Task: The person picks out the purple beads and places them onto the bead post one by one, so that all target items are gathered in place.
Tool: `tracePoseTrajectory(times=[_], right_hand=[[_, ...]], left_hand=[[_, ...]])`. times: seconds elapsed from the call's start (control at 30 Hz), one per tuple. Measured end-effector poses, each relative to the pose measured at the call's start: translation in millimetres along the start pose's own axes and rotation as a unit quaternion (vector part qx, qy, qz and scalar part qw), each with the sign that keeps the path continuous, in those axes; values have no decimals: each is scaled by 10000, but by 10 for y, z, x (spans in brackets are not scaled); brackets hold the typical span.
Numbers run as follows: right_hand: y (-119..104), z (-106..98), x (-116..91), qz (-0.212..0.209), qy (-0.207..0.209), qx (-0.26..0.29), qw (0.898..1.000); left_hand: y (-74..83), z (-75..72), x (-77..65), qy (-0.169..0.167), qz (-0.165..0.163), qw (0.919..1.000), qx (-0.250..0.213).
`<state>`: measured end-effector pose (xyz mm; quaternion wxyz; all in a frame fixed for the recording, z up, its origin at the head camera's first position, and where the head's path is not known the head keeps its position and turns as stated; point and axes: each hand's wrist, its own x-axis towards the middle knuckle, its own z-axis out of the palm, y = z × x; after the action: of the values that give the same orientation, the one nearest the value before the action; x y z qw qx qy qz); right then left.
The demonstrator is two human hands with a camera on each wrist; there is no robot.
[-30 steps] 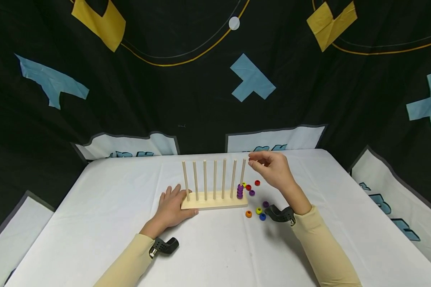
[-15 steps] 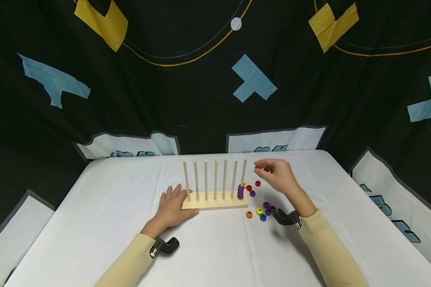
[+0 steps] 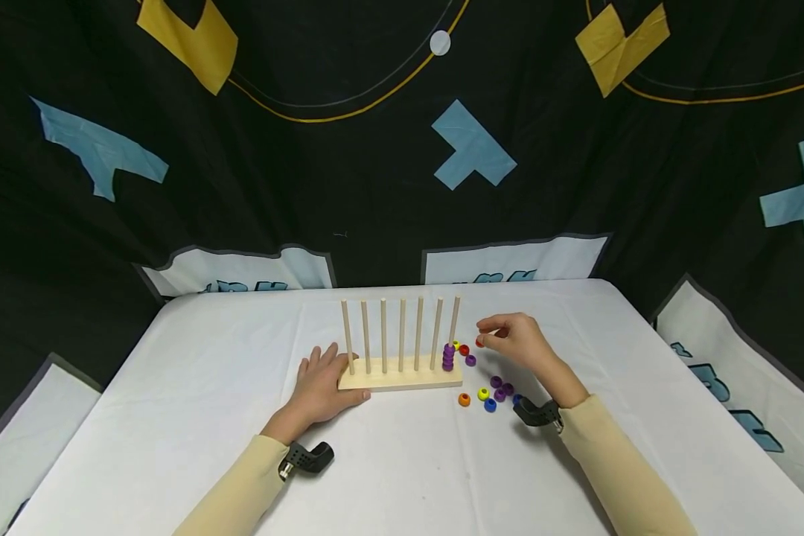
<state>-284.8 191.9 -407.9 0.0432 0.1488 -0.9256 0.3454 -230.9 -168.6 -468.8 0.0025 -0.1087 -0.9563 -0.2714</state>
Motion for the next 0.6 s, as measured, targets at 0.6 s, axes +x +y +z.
tracePoseTrajectory(times=[0.6], right_hand=[[228, 234, 35, -86, -588, -124, 9982]], left_hand=[[13, 25, -2, 120, -19, 9999, -5]])
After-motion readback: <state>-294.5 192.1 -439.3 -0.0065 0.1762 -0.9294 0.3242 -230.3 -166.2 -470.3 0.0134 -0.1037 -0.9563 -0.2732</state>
